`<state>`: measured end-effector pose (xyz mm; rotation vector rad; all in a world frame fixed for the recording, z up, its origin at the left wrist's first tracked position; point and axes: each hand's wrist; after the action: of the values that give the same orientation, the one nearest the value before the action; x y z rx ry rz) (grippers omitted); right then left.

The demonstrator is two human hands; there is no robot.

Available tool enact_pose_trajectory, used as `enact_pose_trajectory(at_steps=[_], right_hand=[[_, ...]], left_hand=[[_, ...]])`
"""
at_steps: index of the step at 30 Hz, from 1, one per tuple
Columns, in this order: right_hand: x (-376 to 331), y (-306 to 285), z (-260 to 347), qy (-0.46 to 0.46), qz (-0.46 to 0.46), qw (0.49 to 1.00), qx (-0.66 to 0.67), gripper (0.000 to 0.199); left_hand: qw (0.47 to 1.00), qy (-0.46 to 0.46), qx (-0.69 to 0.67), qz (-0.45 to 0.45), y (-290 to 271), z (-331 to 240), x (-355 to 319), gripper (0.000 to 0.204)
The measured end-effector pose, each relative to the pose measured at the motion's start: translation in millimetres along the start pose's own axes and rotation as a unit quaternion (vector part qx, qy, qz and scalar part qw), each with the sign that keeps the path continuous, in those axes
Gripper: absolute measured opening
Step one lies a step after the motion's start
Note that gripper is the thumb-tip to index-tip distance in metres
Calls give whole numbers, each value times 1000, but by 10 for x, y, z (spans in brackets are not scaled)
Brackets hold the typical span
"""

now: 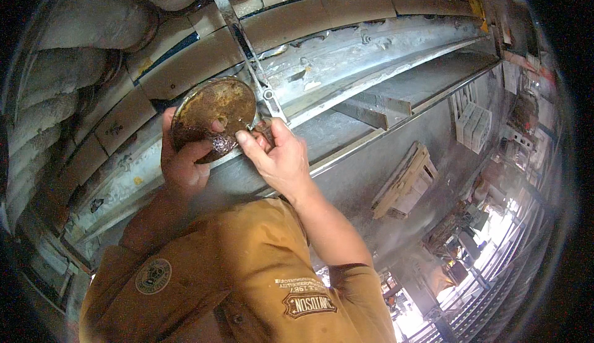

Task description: The person handles a circular metal disc and small fasteners on a metal shelf, then uses a wrench to tighten a bolt on a nearby pipe. The person continues to manipulate the disc and fasteners by hand.

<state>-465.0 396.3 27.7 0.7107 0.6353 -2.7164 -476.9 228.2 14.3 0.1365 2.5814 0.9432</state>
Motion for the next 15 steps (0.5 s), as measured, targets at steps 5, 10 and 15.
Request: enact_pose_trajectory(at_steps=[5, 10, 15], right_hand=[[75, -62, -113, -137, -12, 974, -178, 21], [17, -84, -142, -119, 3, 973, -196, 19], [-31, -16, -155, -97, -26, 987, -128, 16]], left_hand=[[1000, -14, 15, -3, 12, -13, 19, 42], [995, -8, 90, 29, -72, 71, -22, 36], [996, 8, 82, 42, -79, 149, -61, 37]])
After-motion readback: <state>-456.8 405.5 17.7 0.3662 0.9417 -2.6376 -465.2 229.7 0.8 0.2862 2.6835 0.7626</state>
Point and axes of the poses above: each hand's wrist, its own x-axis towards the middle knuckle, its own y-axis out of the palm, z = x × y, and after that the axes turned 13 degrees about z, right-handed
